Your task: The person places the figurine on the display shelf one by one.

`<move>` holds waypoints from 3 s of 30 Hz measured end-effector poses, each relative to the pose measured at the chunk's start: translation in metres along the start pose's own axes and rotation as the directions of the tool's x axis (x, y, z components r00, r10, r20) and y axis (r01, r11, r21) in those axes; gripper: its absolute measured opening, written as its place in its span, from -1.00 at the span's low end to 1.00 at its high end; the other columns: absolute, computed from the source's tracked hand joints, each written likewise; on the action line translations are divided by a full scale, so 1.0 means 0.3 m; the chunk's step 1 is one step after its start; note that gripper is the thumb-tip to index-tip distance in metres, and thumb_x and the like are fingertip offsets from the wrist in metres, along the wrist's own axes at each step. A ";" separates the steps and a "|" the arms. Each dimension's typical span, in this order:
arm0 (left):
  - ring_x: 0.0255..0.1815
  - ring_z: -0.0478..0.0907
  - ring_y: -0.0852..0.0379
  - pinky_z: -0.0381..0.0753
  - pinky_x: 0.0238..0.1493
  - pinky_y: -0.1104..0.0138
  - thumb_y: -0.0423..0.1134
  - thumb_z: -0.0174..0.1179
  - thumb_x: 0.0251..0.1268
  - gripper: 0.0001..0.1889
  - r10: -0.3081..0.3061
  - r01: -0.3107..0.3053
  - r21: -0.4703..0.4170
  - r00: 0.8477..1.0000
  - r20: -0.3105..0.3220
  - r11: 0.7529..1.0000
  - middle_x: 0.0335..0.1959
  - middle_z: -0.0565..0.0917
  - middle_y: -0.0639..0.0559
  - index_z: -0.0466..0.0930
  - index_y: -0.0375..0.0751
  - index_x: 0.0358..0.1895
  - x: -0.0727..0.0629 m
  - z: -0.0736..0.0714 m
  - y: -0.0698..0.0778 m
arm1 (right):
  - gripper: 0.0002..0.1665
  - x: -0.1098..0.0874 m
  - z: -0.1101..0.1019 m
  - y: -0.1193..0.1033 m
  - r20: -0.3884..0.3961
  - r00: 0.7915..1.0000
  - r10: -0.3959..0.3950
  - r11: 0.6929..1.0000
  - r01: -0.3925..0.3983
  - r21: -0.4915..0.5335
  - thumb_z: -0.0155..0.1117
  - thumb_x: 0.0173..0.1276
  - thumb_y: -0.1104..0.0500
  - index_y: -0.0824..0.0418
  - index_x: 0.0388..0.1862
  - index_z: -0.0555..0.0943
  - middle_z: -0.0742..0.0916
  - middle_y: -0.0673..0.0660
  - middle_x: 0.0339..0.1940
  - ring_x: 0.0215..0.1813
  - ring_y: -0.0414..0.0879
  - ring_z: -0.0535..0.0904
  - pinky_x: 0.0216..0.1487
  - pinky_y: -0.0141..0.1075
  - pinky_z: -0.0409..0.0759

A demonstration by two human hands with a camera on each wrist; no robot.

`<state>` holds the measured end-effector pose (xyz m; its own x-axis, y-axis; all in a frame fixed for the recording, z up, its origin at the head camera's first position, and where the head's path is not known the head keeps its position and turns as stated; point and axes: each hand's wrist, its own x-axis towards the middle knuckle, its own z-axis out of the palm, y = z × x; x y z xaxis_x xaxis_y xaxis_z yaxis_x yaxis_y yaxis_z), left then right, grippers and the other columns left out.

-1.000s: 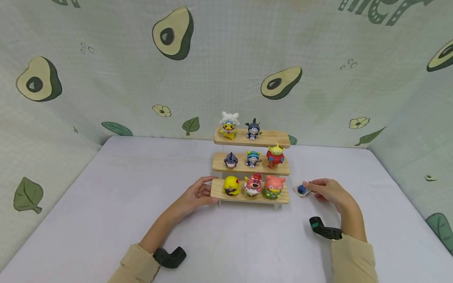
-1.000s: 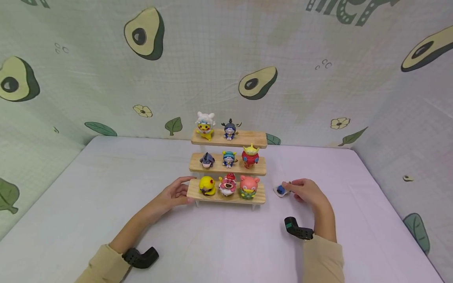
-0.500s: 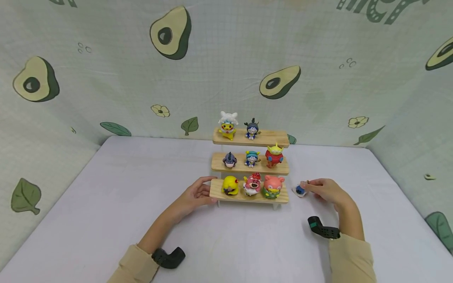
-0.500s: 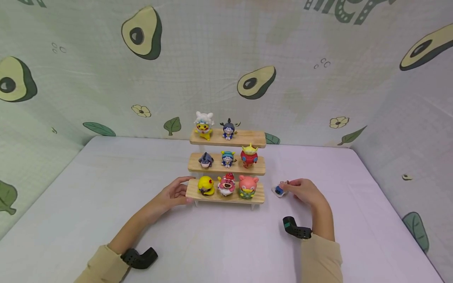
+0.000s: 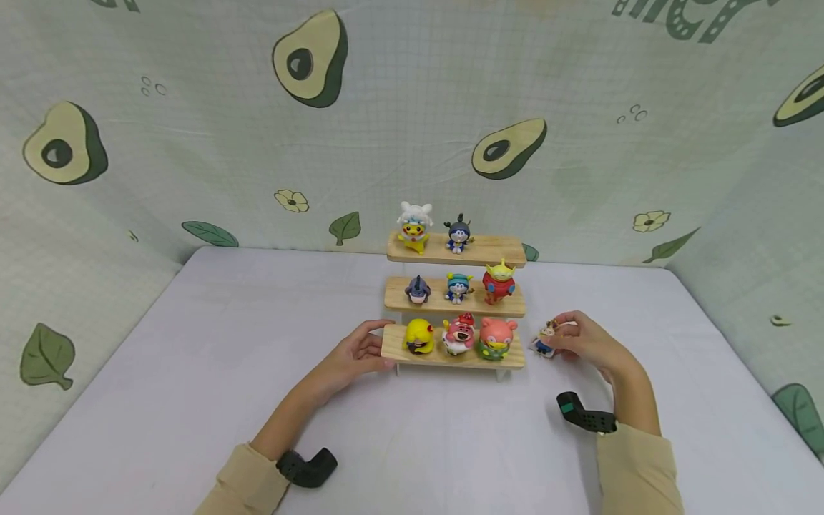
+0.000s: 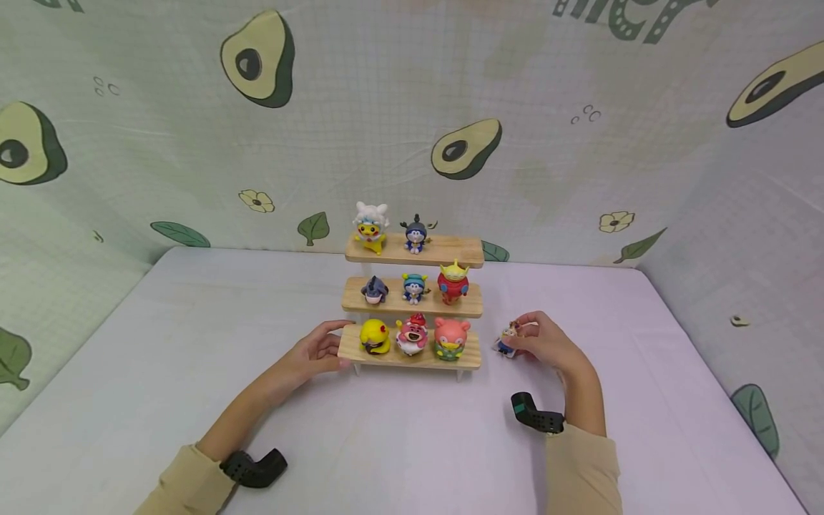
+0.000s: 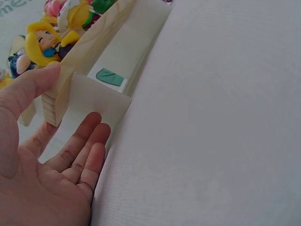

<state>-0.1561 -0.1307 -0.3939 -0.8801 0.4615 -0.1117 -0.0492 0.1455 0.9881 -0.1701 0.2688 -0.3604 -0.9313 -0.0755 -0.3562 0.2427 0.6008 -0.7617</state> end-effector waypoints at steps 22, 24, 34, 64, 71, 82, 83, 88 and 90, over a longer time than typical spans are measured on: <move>-0.05 0.48 0.07 0.51 -0.06 0.45 -0.25 0.27 0.15 -0.31 0.008 -0.008 0.009 1.000 0.007 1.000 0.03 0.49 -0.20 0.18 -0.09 0.35 0.006 -0.002 -0.005 | -0.29 0.007 0.013 0.000 0.074 0.992 -0.098 0.975 0.081 0.205 0.23 0.24 0.30 0.31 0.26 0.09 0.45 0.31 0.02 -0.20 -0.04 0.63 -0.16 -0.17 0.65; -0.05 0.48 0.07 0.51 -0.05 0.46 -0.25 0.28 0.15 -0.31 0.005 -0.005 0.007 1.000 0.008 1.000 0.03 0.49 -0.20 0.18 -0.09 0.36 0.006 -0.001 -0.003 | -0.28 0.005 0.013 -0.007 0.057 0.992 -0.110 0.975 0.097 0.198 0.24 0.24 0.28 0.31 0.27 0.10 0.45 0.31 0.03 -0.19 -0.05 0.63 -0.14 -0.19 0.65; -0.03 0.48 0.08 0.52 -0.05 0.44 -0.22 0.29 0.14 -0.29 -0.002 0.002 -0.003 1.000 0.009 1.000 0.05 0.49 -0.18 0.18 -0.04 0.36 0.002 0.000 -0.001 | -0.35 -0.037 0.004 -0.066 -0.103 0.968 -0.229 0.952 0.245 0.183 0.16 0.28 0.29 0.31 0.30 0.16 0.44 0.32 0.08 -0.16 -0.22 0.58 -0.10 -0.22 0.64; -0.02 0.48 0.08 0.53 -0.04 0.43 -0.22 0.30 0.13 -0.30 -0.004 0.005 -0.023 1.000 0.015 1.000 0.05 0.49 -0.15 0.20 0.02 0.35 0.003 -0.002 -0.003 | -0.47 -0.118 0.004 -0.273 -0.486 0.778 -0.397 0.653 0.612 0.446 0.19 0.23 0.43 0.15 0.18 0.42 0.54 0.03 -0.08 -0.19 -0.22 0.56 -0.22 -0.50 0.60; -0.03 0.48 0.08 0.53 -0.04 0.43 -0.22 0.30 0.13 -0.29 0.007 -0.007 -0.020 1.000 0.019 1.000 0.04 0.49 -0.15 0.19 0.00 0.35 0.002 -0.002 -0.001 | -0.48 -0.089 -0.004 -0.342 -0.484 0.760 -0.434 0.651 0.636 0.414 0.18 0.24 0.43 0.16 0.18 0.42 0.53 0.05 -0.08 -0.20 -0.20 0.54 -0.21 -0.48 0.61; -0.03 0.48 0.07 0.52 -0.04 0.42 -0.21 0.30 0.13 -0.30 -0.002 0.002 -0.012 1.000 0.011 1.000 0.05 0.49 -0.15 0.20 0.01 0.35 0.003 0.000 -0.004 | -0.46 0.001 0.006 -0.402 -0.425 0.809 -0.407 0.711 0.572 0.408 0.20 0.26 0.36 0.16 0.22 0.38 0.49 0.03 -0.08 -0.18 -0.19 0.52 -0.19 -0.51 0.59; -0.03 0.48 0.07 0.52 -0.04 0.42 -0.21 0.30 0.13 -0.30 -0.002 0.003 -0.013 1.000 0.011 1.000 0.05 0.49 -0.15 0.20 0.01 0.35 0.003 0.001 -0.003 | -0.46 0.008 0.007 -0.405 -0.420 0.811 -0.409 0.728 0.567 0.386 0.20 0.26 0.35 0.16 0.23 0.38 0.49 0.02 -0.08 -0.17 -0.19 0.50 -0.19 -0.52 0.58; -0.03 0.48 0.08 0.52 -0.04 0.42 -0.20 0.31 0.12 -0.29 -0.009 0.009 -0.017 1.000 0.011 1.000 0.05 0.49 -0.15 0.19 0.01 0.35 0.003 0.002 0.001 | -0.46 0.040 0.011 -0.423 -0.393 0.815 -0.426 0.771 0.554 0.314 0.20 0.27 0.33 0.10 0.23 0.38 0.47 -0.02 -0.05 -0.12 -0.17 0.46 -0.19 -0.54 0.57; -0.02 0.48 0.07 0.52 -0.03 0.42 -0.20 0.31 0.12 -0.29 -0.009 0.010 -0.016 1.000 0.010 1.000 0.05 0.49 -0.15 0.19 0.01 0.35 0.003 0.002 0.002 | -0.47 0.052 0.012 -0.430 -0.382 0.815 -0.437 0.775 0.556 0.300 0.20 0.27 0.33 0.07 0.21 0.40 0.48 -0.02 -0.04 -0.11 -0.16 0.46 -0.19 -0.52 0.58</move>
<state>-0.1567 -0.1296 -0.3936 -0.8746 0.4691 -0.1221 -0.0653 0.1357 0.9886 -0.2151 0.1873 -0.2696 -0.9683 -0.0199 0.2489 -0.2482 0.1851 -0.9509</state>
